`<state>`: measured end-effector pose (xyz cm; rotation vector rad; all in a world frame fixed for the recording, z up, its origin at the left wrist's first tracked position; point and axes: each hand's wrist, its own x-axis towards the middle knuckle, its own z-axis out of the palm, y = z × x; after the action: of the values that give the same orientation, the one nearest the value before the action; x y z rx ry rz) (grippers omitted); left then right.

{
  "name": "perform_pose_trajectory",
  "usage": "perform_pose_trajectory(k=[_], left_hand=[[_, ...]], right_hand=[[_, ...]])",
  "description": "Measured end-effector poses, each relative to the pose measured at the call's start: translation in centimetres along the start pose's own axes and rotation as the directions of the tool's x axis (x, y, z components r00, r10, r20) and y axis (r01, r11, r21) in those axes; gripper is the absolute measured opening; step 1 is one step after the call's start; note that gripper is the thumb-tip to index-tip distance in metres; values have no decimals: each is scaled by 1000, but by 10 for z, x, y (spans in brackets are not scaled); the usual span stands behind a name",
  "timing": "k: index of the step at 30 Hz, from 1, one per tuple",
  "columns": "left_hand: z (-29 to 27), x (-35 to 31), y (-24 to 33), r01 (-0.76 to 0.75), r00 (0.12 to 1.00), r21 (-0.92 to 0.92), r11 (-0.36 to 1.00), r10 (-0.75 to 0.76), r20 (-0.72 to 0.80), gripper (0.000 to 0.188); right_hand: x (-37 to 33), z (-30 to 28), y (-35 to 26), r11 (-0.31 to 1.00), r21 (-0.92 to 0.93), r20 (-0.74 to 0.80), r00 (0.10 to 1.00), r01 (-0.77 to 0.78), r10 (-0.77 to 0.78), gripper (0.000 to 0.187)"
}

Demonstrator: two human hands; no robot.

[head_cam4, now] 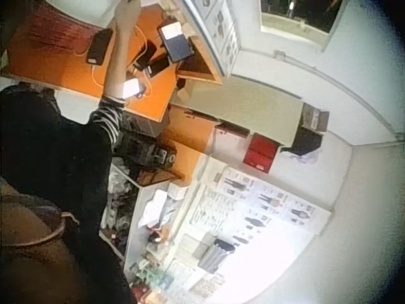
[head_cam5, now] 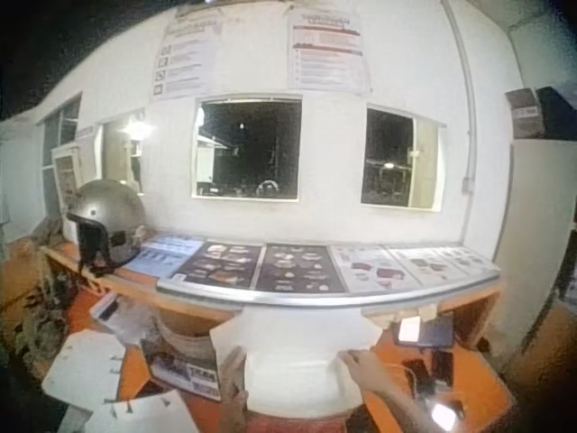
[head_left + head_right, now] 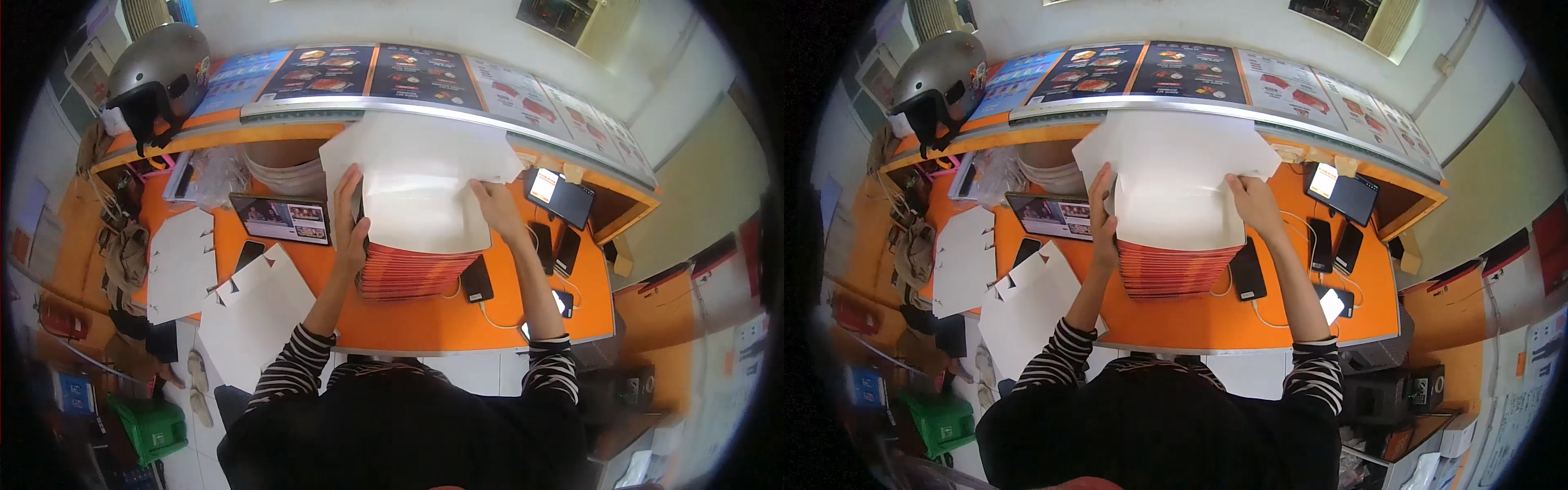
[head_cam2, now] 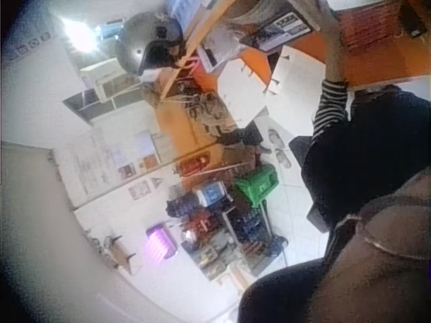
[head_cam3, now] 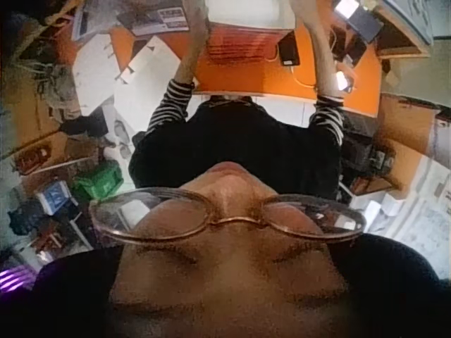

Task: The person assembles flat-packed cardboard boxes by folding the sides and inserting tabs to form the container. They repeatedly pick up a flat sheet, fold it into a box shape, and place the finished unit on a growing stack on the counter.

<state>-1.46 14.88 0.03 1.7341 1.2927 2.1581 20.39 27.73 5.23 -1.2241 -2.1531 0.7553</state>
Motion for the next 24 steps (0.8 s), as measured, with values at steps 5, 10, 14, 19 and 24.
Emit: perform_pose_trajectory(k=[5,10,14,19,24], left_hand=[[-9,-2,-5,-6,995,200,980,-14,95,59],[-16,-5,-5,-31,995,349,936,-4,100,55],[-19,-2,-2,-17,992,306,952,-23,126,56],[-74,-49,16,119,953,396,911,-216,212,72],[-171,-185,34,192,601,789,584,-705,376,84]], right_hand=[[-4,5,-11,922,-387,-124,989,21,-74,40],[5,2,-19,802,-598,42,999,7,23,42],[10,0,-10,744,-663,71,997,79,-43,43],[-43,-2,-65,801,-591,-323,883,92,-340,25],[-118,75,-105,707,87,0,710,701,-704,20]])
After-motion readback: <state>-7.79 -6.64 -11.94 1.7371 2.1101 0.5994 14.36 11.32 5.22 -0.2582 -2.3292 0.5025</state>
